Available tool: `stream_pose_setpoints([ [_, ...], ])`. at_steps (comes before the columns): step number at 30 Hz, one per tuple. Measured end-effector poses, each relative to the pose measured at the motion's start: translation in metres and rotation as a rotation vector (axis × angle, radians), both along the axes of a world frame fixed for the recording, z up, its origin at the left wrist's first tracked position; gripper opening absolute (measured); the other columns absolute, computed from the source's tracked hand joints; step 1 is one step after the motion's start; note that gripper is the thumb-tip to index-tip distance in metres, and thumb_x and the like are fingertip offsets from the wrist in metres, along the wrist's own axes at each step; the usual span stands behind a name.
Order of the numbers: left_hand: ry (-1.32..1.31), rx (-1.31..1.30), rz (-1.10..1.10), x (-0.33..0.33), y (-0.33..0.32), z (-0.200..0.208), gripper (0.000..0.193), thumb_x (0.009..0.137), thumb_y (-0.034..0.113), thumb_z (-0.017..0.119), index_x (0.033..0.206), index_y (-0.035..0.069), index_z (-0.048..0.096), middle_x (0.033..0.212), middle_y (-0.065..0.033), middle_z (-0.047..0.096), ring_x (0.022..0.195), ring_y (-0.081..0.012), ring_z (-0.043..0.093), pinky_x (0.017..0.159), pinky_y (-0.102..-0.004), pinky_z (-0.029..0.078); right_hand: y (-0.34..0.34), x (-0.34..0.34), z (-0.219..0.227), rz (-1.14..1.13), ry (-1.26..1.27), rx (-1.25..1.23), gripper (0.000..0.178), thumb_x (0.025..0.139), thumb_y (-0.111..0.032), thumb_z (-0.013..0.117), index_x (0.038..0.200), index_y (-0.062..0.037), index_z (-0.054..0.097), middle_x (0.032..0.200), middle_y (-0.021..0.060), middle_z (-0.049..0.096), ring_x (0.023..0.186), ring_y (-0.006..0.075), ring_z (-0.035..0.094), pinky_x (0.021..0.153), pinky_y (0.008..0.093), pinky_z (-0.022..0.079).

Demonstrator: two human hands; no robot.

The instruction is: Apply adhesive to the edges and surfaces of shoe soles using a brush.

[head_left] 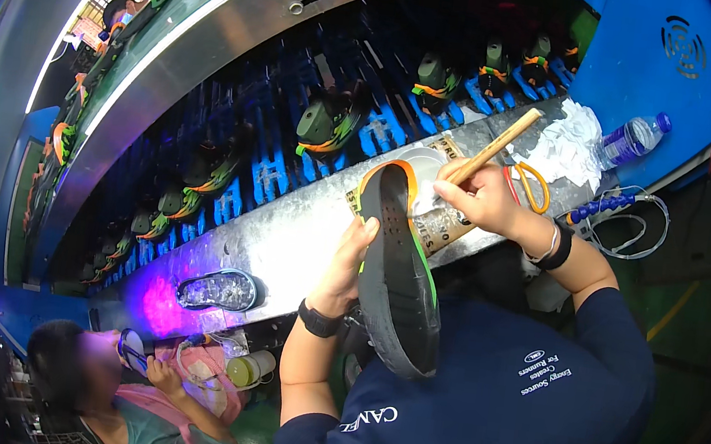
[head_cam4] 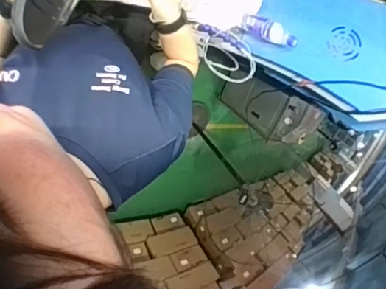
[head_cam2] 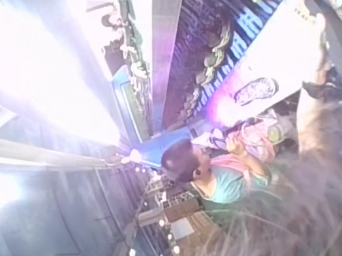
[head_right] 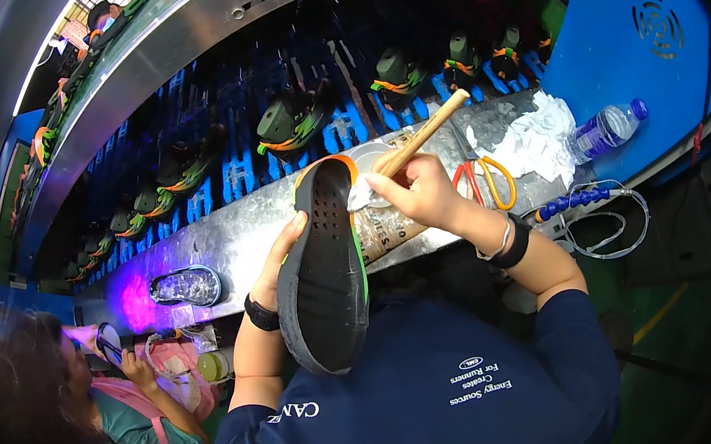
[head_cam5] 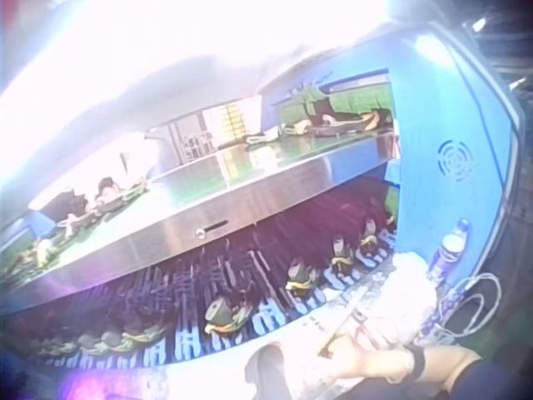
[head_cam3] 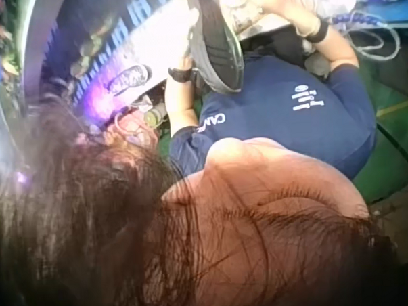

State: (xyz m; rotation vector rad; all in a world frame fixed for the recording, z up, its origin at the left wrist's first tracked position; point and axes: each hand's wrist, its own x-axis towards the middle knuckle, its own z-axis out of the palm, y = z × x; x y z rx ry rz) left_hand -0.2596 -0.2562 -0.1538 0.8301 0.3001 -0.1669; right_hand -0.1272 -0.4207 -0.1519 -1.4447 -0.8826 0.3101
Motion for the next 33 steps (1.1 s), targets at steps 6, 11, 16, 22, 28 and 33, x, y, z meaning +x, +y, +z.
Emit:
stream_pose_setpoints([
  [6, -0.05, 0.088, -0.015, 0.0, 0.0, 0.006, 0.039, 0.08, 0.032, 0.047, 0.105, 0.002, 0.045, 0.089, -0.0091, 0.056, 0.075, -0.0159, 0.057, 0.066, -0.028, 0.049, 0.005, 0.014, -0.003, -0.154, 0.027, 0.081, 0.006, 0.077, -0.008, 0.054, 0.077, -0.0021, 0.052, 0.061, -0.0026, 0.046, 0.051, 0.0014, 0.039, 0.045, 0.016, 0.031],
  [11, -0.094, 0.159, 0.008, 0.002, 0.002, 0.015, 0.039, 0.079, 0.031, 0.049, 0.107, 0.004, 0.042, 0.091, -0.0063, 0.054, 0.077, -0.0132, 0.055, 0.068, -0.0254, 0.046, -0.002, -0.003, -0.002, -0.119, -0.029, 0.036, 0.007, 0.077, -0.008, 0.054, 0.074, -0.0014, 0.053, 0.061, -0.0016, 0.046, 0.051, 0.0021, 0.04, 0.045, 0.0166, 0.031],
  [16, -0.101, 0.185, -0.049, 0.003, 0.007, 0.016, 0.059, 0.077, 0.03, 0.052, 0.121, 0.001, 0.025, 0.109, -0.0098, 0.044, 0.097, -0.0156, 0.046, 0.081, -0.0287, 0.041, -0.002, -0.01, 0.005, -0.066, 0.122, 0.077, 0.007, 0.077, -0.007, 0.054, 0.074, -0.0015, 0.052, 0.06, -0.0021, 0.046, 0.051, 0.0021, 0.04, 0.045, 0.0164, 0.031],
  [22, -0.13, 0.207, -0.052, 0.005, 0.003, 0.025, 0.059, 0.077, 0.028, 0.053, 0.122, 0.002, 0.025, 0.111, -0.0098, 0.042, 0.1, -0.0166, 0.044, 0.083, -0.03, 0.038, 0.013, 0.006, 0.0, -0.256, -0.095, 0.143, 0.006, 0.076, -0.006, 0.055, 0.073, -0.0013, 0.052, 0.063, -0.0013, 0.046, 0.053, 0.0025, 0.04, 0.045, 0.0171, 0.031],
  [28, -0.131, 0.218, -0.033, 0.006, 0.008, 0.021, 0.06, 0.076, 0.027, 0.054, 0.122, 0.003, 0.025, 0.113, -0.01, 0.04, 0.103, -0.0177, 0.042, 0.085, -0.0314, 0.036, 0.012, -0.012, 0.008, -0.199, -0.097, 0.095, 0.005, 0.075, -0.005, 0.056, 0.072, -0.0011, 0.053, 0.062, -0.0004, 0.048, 0.052, 0.0025, 0.041, 0.045, 0.0172, 0.031],
  [33, -0.172, 0.271, -0.045, 0.01, 0.01, 0.02, 0.064, 0.073, 0.028, 0.057, 0.123, 0.004, 0.024, 0.112, -0.0103, 0.039, 0.101, -0.0179, 0.043, 0.082, -0.0306, 0.039, 0.006, -0.02, 0.01, -0.124, 0.018, 0.068, 0.007, 0.075, -0.006, 0.057, 0.072, -0.002, 0.053, 0.06, -0.0015, 0.048, 0.051, 0.002, 0.041, 0.045, 0.0167, 0.031],
])
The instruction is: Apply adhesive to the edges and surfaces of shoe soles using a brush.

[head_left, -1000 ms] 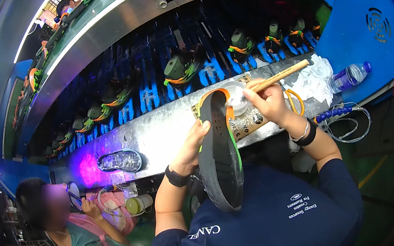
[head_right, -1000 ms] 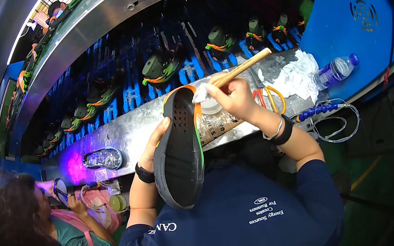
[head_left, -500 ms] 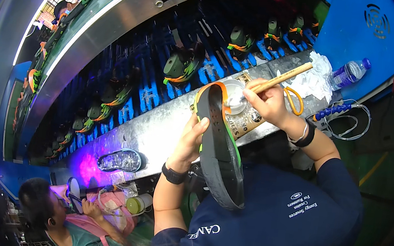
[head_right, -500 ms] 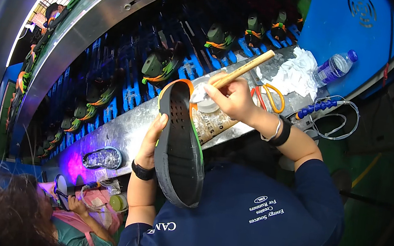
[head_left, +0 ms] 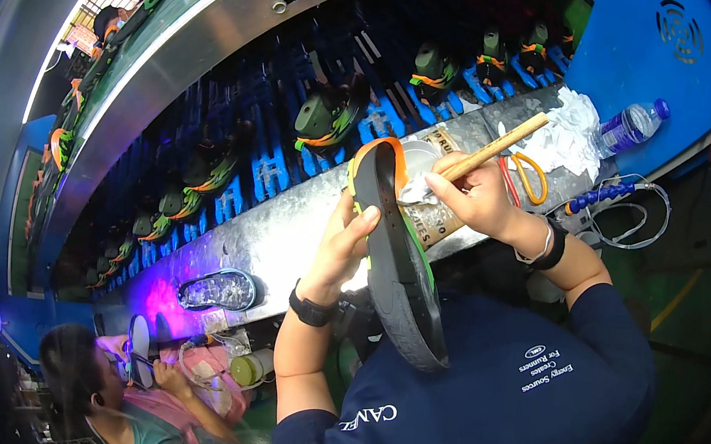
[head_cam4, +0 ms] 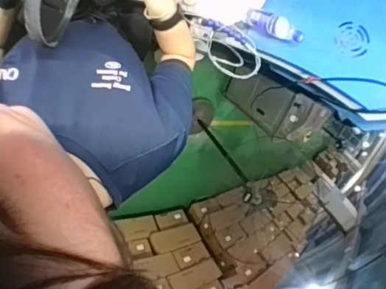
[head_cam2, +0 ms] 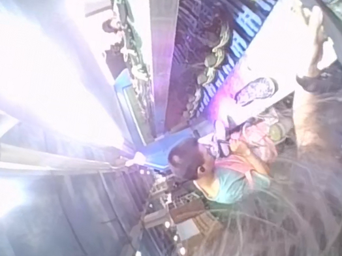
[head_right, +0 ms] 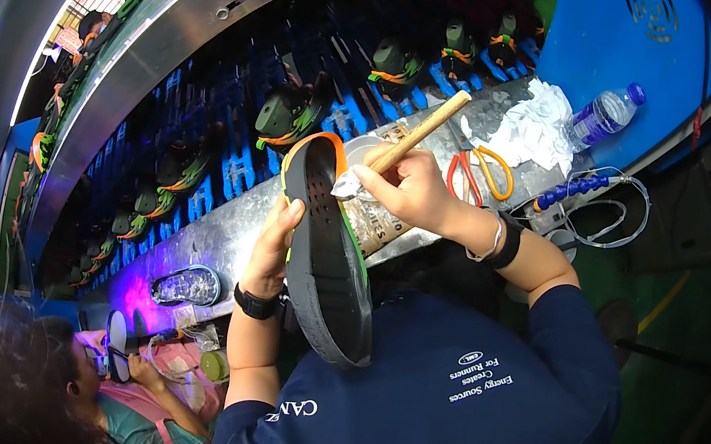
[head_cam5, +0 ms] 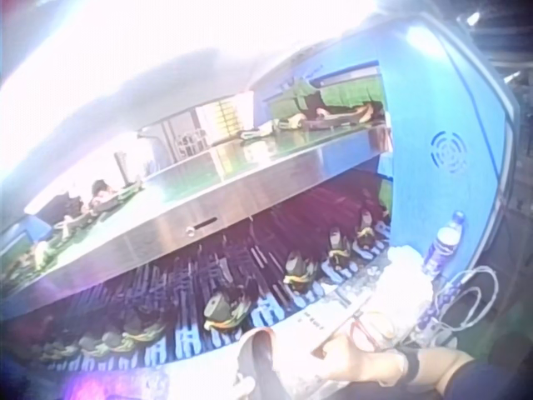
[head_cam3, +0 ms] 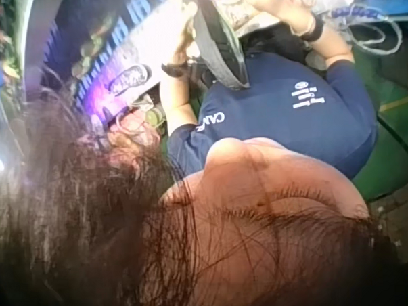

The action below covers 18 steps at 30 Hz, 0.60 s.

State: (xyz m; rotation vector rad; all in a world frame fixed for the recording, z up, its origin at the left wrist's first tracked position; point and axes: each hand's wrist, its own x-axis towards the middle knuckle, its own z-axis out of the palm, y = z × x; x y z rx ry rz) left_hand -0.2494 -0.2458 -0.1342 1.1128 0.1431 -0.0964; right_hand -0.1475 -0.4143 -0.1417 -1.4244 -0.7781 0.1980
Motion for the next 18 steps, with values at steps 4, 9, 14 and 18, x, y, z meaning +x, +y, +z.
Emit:
stream_pose_setpoints([
  [4, -0.006, 0.025, 0.031, 0.002, 0.004, -0.003, 0.065, 0.072, 0.027, 0.057, 0.124, 0.004, 0.024, 0.111, -0.0097, 0.04, 0.1, -0.0179, 0.044, 0.081, -0.0301, 0.041, -0.004, -0.006, 0.006, 0.037, 0.045, -0.031, 0.006, 0.076, -0.006, 0.056, 0.073, -0.0021, 0.053, 0.06, -0.0017, 0.048, 0.051, 0.002, 0.042, 0.045, 0.0168, 0.032],
  [9, -0.057, 0.091, 0.04, 0.005, 0.006, 0.007, 0.068, 0.071, 0.026, 0.058, 0.125, 0.004, 0.022, 0.11, -0.0095, 0.041, 0.099, -0.0167, 0.045, 0.08, -0.028, 0.04, -0.009, -0.012, 0.008, 0.106, 0.039, -0.031, 0.005, 0.076, -0.005, 0.055, 0.073, -0.0023, 0.052, 0.06, -0.0018, 0.048, 0.053, 0.0025, 0.043, 0.046, 0.0173, 0.033],
  [14, -0.072, 0.101, 0.085, 0.006, 0.008, 0.007, 0.066, 0.072, 0.023, 0.058, 0.125, 0.004, 0.023, 0.105, -0.0087, 0.045, 0.091, -0.0139, 0.048, 0.074, -0.0252, 0.042, -0.014, -0.018, 0.009, 0.135, 0.059, -0.068, 0.005, 0.076, -0.004, 0.055, 0.072, -0.0023, 0.052, 0.059, -0.0019, 0.047, 0.051, 0.0027, 0.042, 0.045, 0.0177, 0.033],
  [18, -0.11, 0.152, 0.052, 0.008, 0.01, 0.011, 0.064, 0.072, 0.02, 0.058, 0.123, 0.004, 0.023, 0.093, -0.0072, 0.05, 0.075, -0.0093, 0.052, 0.056, -0.019, 0.043, -0.02, -0.023, 0.016, 0.156, 0.037, -0.129, 0.008, 0.075, -0.007, 0.056, 0.071, -0.0019, 0.052, 0.058, -0.0011, 0.049, 0.051, 0.0029, 0.043, 0.045, 0.0181, 0.034],
])
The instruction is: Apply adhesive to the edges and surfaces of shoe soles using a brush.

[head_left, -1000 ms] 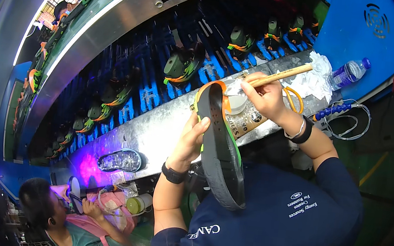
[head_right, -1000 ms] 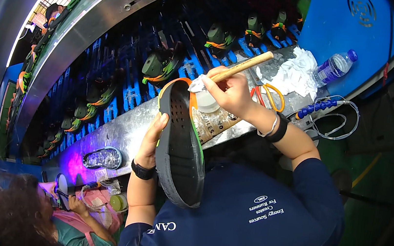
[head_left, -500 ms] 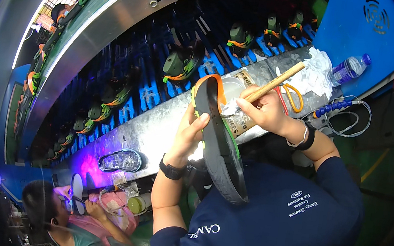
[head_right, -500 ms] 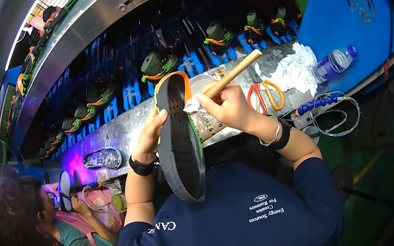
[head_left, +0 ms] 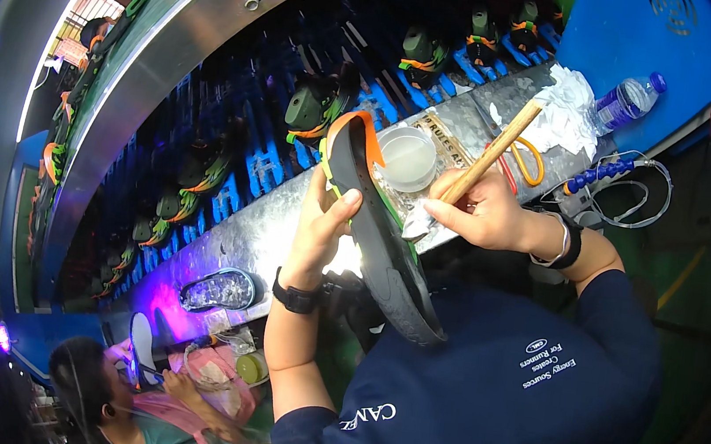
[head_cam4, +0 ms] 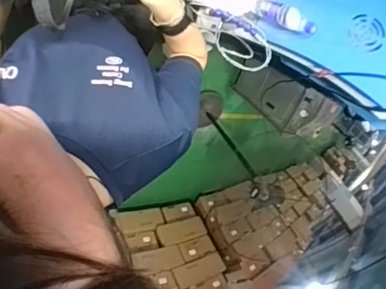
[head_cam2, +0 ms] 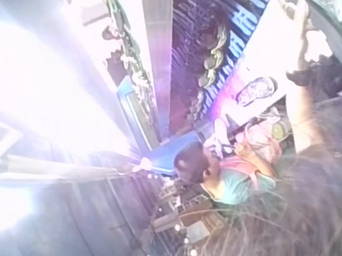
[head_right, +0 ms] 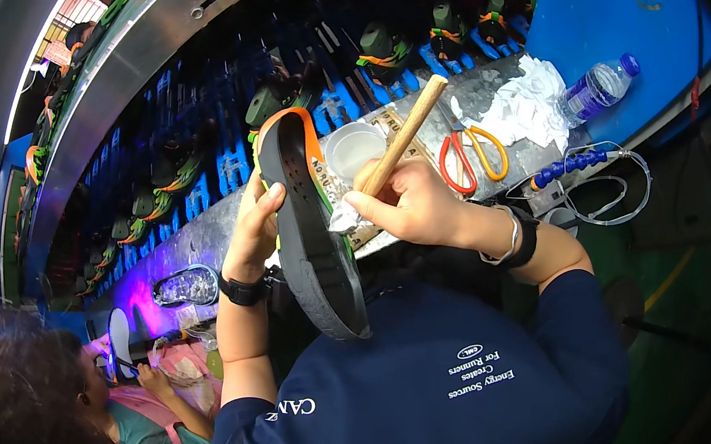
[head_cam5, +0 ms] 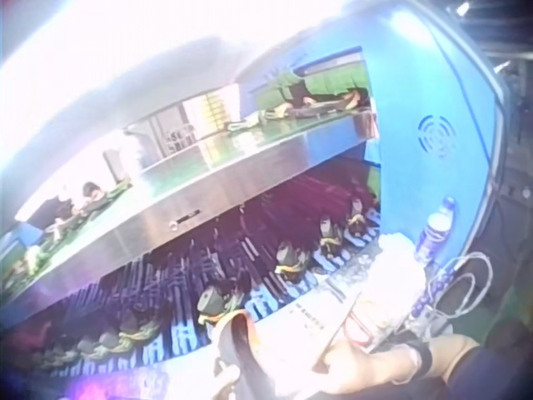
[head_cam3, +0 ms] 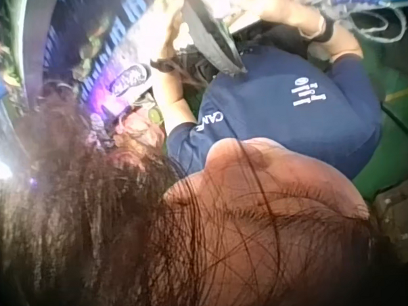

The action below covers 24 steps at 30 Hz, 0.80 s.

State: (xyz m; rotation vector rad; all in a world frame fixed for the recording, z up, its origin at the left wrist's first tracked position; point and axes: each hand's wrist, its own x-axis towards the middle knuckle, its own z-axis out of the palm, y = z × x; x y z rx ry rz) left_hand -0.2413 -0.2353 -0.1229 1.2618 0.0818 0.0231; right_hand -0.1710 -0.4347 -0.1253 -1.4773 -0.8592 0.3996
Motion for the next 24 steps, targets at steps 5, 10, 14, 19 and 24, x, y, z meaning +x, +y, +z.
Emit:
stream_pose_setpoints([
  [5, -0.013, 0.059, 0.018, 0.001, 0.002, 0.002, 0.062, 0.071, 0.019, 0.058, 0.121, 0.005, 0.024, 0.09, -0.007, 0.051, 0.068, -0.0079, 0.052, 0.05, -0.0167, 0.043, -0.008, -0.007, 0.003, 0.054, 0.064, -0.066, 0.012, 0.075, -0.012, 0.057, 0.07, -0.0016, 0.054, 0.058, -0.0006, 0.051, 0.052, 0.0029, 0.046, 0.047, 0.0183, 0.036],
  [10, -0.037, 0.164, 0.035, 0.006, 0.005, 0.0, 0.064, 0.07, 0.023, 0.058, 0.121, 0.006, 0.023, 0.09, -0.0069, 0.051, 0.07, -0.0083, 0.052, 0.051, -0.0197, 0.043, -0.015, -0.008, 0.001, 0.093, 0.217, 0.061, 0.005, 0.075, -0.004, 0.055, 0.075, -0.001, 0.052, 0.06, -0.0003, 0.049, 0.051, 0.0033, 0.043, 0.045, 0.0178, 0.034],
  [14, -0.064, 0.048, 0.101, 0.009, 0.003, 0.014, 0.066, 0.069, 0.026, 0.055, 0.122, 0.005, 0.022, 0.103, -0.0095, 0.044, 0.088, -0.0156, 0.05, 0.065, -0.0233, 0.044, -0.032, 0.007, 0.018, -0.019, 0.238, 0.196, 0.005, 0.077, -0.006, 0.053, 0.076, -0.0006, 0.051, 0.062, -0.0004, 0.05, 0.053, 0.0027, 0.045, 0.047, 0.0163, 0.036],
  [19, -0.355, 0.222, 0.252, 0.01, 0.008, 0.052, 0.071, 0.065, 0.031, 0.057, 0.12, 0.002, 0.025, 0.113, -0.0111, 0.038, 0.106, -0.0195, 0.037, 0.091, -0.0325, 0.028, -0.064, 0.027, 0.013, -0.224, 0.179, 0.327, 0.007, 0.077, -0.008, 0.053, 0.074, -0.0013, 0.051, 0.053, -0.001, 0.047, 0.041, 0.0013, 0.038, 0.037, 0.0157, 0.028],
  [24, -0.778, 0.783, 0.607, 0.008, 0.007, 0.129, 0.081, 0.055, 0.04, 0.059, 0.118, 0.0, 0.026, 0.104, -0.0161, 0.041, 0.092, -0.0219, 0.046, 0.079, -0.0343, 0.039, -0.089, 0.047, 0.002, -0.372, 0.196, 0.37, 0.006, 0.078, -0.006, 0.051, 0.074, -0.0008, 0.05, 0.049, -0.001, 0.043, 0.038, 0.002, 0.034, 0.034, 0.0167, 0.025],
])
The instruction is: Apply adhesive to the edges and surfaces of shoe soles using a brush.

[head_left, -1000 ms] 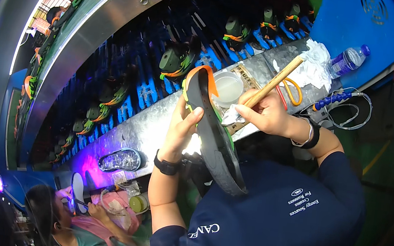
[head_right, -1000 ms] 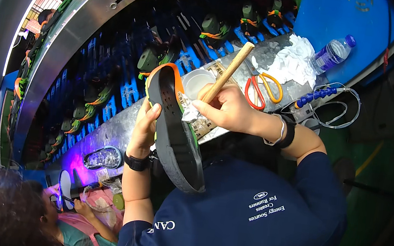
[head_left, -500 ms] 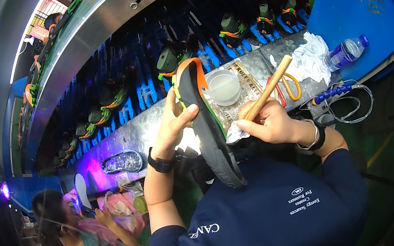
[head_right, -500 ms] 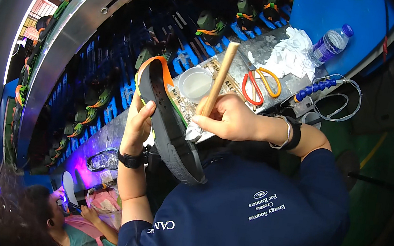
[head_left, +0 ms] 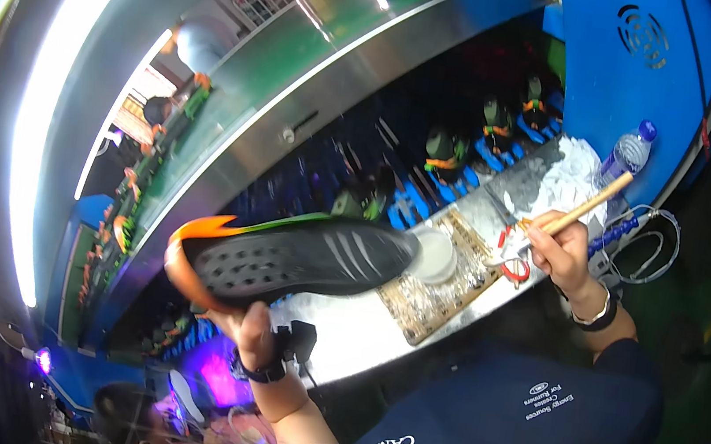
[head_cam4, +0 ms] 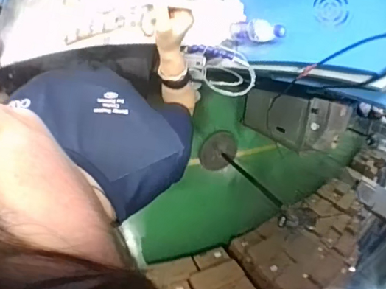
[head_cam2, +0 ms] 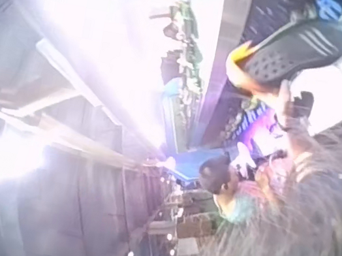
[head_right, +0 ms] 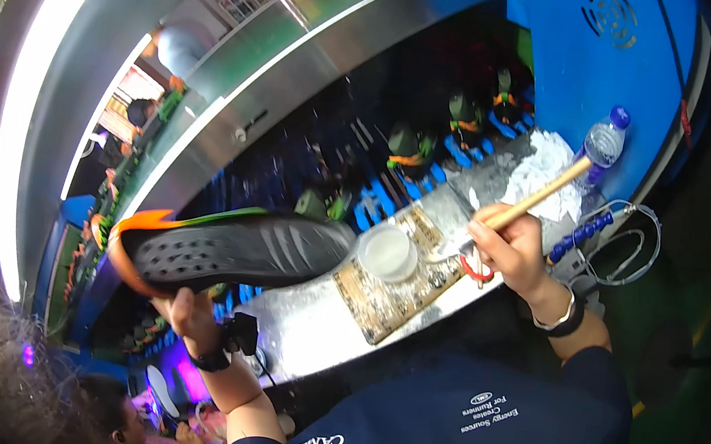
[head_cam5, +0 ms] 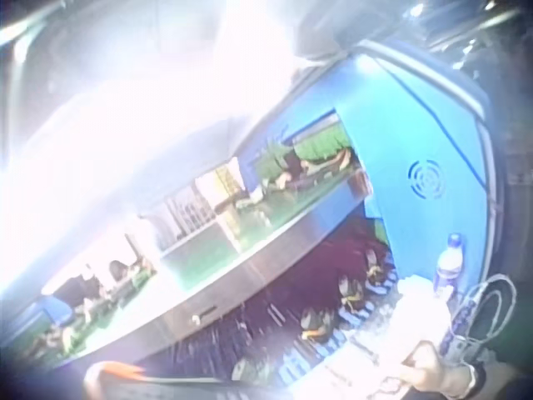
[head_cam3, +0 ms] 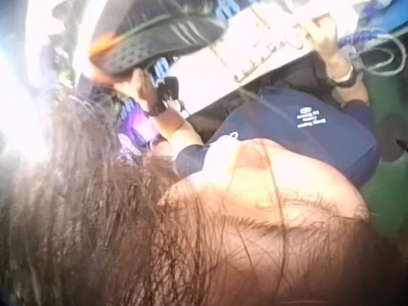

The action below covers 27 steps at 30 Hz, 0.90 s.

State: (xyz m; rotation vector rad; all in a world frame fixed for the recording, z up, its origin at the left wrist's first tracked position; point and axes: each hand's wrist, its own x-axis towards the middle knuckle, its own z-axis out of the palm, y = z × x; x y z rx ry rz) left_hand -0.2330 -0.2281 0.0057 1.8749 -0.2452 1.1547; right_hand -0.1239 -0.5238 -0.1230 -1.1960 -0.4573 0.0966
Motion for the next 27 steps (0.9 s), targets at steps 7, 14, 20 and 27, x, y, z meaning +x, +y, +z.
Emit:
stream_pose_setpoints([
  [7, -0.674, 0.82, 0.89, 0.132, 0.043, 0.073, 0.077, 0.055, 0.014, 0.074, 0.116, -0.004, 0.029, 0.095, -0.0123, 0.044, 0.089, -0.0229, 0.046, 0.081, -0.0358, 0.038, -0.031, 0.002, -0.012, -0.121, 0.027, 0.087, 0.007, 0.078, -0.005, 0.049, 0.074, -0.0002, 0.049, 0.048, -0.0001, 0.042, 0.036, 0.0022, 0.032, 0.033, 0.0166, 0.023],
  [14, 0.98, 0.355, 0.241, 0.231, 0.045, 0.102, 0.071, 0.064, 0.031, 0.068, 0.113, -0.01, 0.037, 0.101, -0.0216, 0.051, 0.09, -0.0237, 0.053, 0.072, -0.0309, 0.042, -0.042, -0.003, -0.005, -0.199, 0.028, 0.098, 0.009, 0.078, -0.007, 0.049, 0.072, -0.0003, 0.047, 0.048, 0.0001, 0.041, 0.037, 0.0028, 0.033, 0.034, 0.0168, 0.025],
  [20, 0.487, 0.499, 0.259, 0.165, 0.124, 0.058, 0.037, 0.07, 0.017, 0.061, 0.097, -0.006, 0.051, 0.094, -0.0202, 0.057, 0.09, -0.025, 0.056, 0.079, -0.0315, 0.042, -0.03, 0.016, -0.027, -0.2, 0.081, 0.049, 0.009, 0.078, -0.008, 0.05, 0.074, -0.0003, 0.048, 0.046, -0.001, 0.04, 0.036, 0.0026, 0.032, 0.033, 0.0167, 0.024],
  [27, 0.311, 0.541, 1.095, 0.035, 0.27, 0.046, 0.033, 0.067, 0.02, 0.063, 0.089, -0.001, 0.051, 0.071, -0.0147, 0.056, 0.071, -0.027, 0.056, 0.065, -0.0337, 0.045, 0.002, 0.027, -0.031, -0.103, 0.07, 0.062, 0.008, 0.078, -0.008, 0.049, 0.074, -0.0016, 0.046, 0.045, -0.0011, 0.038, 0.031, 0.0027, 0.03, 0.029, 0.017, 0.021],
])
